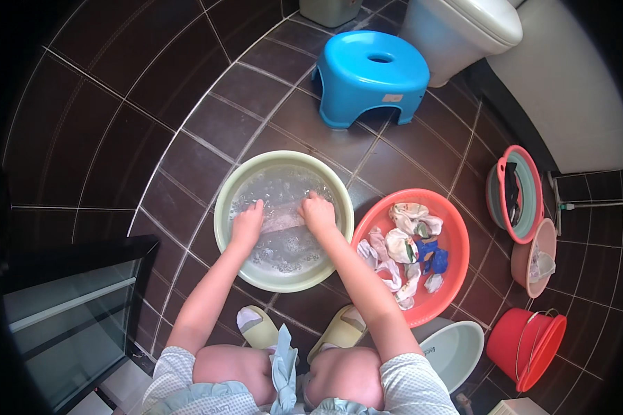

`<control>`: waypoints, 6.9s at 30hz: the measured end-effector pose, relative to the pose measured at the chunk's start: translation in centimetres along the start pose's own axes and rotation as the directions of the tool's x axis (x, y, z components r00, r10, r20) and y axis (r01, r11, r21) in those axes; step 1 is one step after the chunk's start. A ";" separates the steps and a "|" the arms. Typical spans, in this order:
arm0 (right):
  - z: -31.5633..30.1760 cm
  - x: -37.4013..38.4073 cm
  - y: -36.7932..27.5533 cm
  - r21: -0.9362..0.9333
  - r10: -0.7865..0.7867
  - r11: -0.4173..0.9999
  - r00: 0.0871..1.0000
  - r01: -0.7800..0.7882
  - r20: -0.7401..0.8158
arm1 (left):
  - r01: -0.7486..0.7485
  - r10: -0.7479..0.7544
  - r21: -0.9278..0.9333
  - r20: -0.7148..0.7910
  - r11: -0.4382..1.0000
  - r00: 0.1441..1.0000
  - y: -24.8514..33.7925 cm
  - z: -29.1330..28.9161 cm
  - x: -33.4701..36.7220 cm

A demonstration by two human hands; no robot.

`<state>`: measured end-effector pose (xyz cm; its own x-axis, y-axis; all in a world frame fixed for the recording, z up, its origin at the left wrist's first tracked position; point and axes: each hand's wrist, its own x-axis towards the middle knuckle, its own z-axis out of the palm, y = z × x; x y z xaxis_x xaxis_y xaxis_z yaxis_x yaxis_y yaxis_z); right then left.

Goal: The person sits on the bathroom floor and hand-washes small clothing items in a basin of soapy water. They scrub and rinse each piece individually, then place the washed items into a nearby orange basin.

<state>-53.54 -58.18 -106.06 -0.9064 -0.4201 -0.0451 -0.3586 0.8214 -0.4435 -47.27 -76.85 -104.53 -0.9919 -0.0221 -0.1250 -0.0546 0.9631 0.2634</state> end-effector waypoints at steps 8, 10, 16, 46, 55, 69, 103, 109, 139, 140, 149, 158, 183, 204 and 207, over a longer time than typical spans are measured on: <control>-0.4 0.5 -2.4 0.907 0.159 0.310 0.956 -0.284 0.245 | 0.420 -0.277 -0.898 0.439 -0.130 0.855 1.1 0.9 1.8; -0.3 -0.3 -4.9 0.925 0.218 0.288 0.957 -0.250 0.190 | 0.465 -0.236 -0.862 0.503 -0.202 0.831 2.4 0.3 1.8; -3.1 0.6 -7.4 0.628 0.379 0.736 0.923 -0.253 -0.072 | 0.461 -0.358 -0.820 0.566 -0.340 0.742 7.7 -2.3 1.8; -3.9 -2.5 -3.6 0.015 -0.435 0.900 0.900 0.435 0.006 | -0.207 0.204 -0.148 -0.038 0.967 0.978 2.9 -4.2 -1.3; -2.9 -0.3 -1.8 0.656 0.177 0.706 0.964 -0.266 0.200 | 0.005 0.005 -0.441 0.022 0.897 1.000 -0.8 0.5 0.7; 0.7 0.1 -2.4 0.885 0.184 0.402 0.968 -0.234 0.172 | 0.396 -0.251 -0.917 0.373 0.046 0.893 -0.1 3.7 2.0; -3.2 -0.2 -2.7 0.242 0.210 0.938 0.962 -0.248 0.174 | 0.388 -0.260 -0.847 0.308 0.364 0.915 -0.5 1.9 0.1; 1.5 -0.6 -0.1 0.256 0.310 0.908 0.942 -0.333 0.126 | 0.300 -0.230 -0.501 0.198 0.812 0.953 -1.6 4.2 1.1; -2.1 -2.1 -9.2 0.639 0.292 0.742 0.956 -0.204 -0.033 | 0.569 -0.374 -0.819 0.554 -0.081 0.744 6.1 -1.6 -0.5; -1.9 -1.6 -8.6 0.612 0.295 0.767 0.953 -0.193 -0.068 | 0.599 -0.370 -0.794 0.590 -0.103 0.718 6.8 -2.3 -1.0; -1.7 0.2 -2.9 0.756 0.180 0.622 0.977 -0.204 0.116 | 0.402 -0.338 -0.913 0.357 0.073 0.871 5.8 -2.6 -1.4; -2.9 -0.1 -0.6 0.414 0.195 0.861 0.944 -0.294 0.266 | 0.161 -0.260 -0.516 -0.125 0.841 0.957 0.2 1.5 -1.1; -2.0 -1.3 -8.8 0.698 0.394 0.678 0.916 -0.232 -0.078 | 0.549 -0.345 -0.802 0.597 -0.233 0.725 6.4 -0.4 -0.3; -4.8 -1.0 -1.5 0.523 0.226 0.838 0.971 -0.155 -0.075 | 0.187 -0.286 -0.667 -0.042 0.721 0.957 0.9 1.1 -1.6; -4.9 -1.5 -0.7 0.311 -0.147 0.933 0.980 0.183 -0.137 | -0.043 -0.010 -0.200 -0.256 0.979 0.967 3.4 -3.0 -1.8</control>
<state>-53.04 -56.18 -101.27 -0.8661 -0.4788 0.1438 -0.4310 0.5692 -0.7002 -46.06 -74.36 -100.51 -0.9876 -0.0995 0.1211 -0.0340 0.8901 0.4545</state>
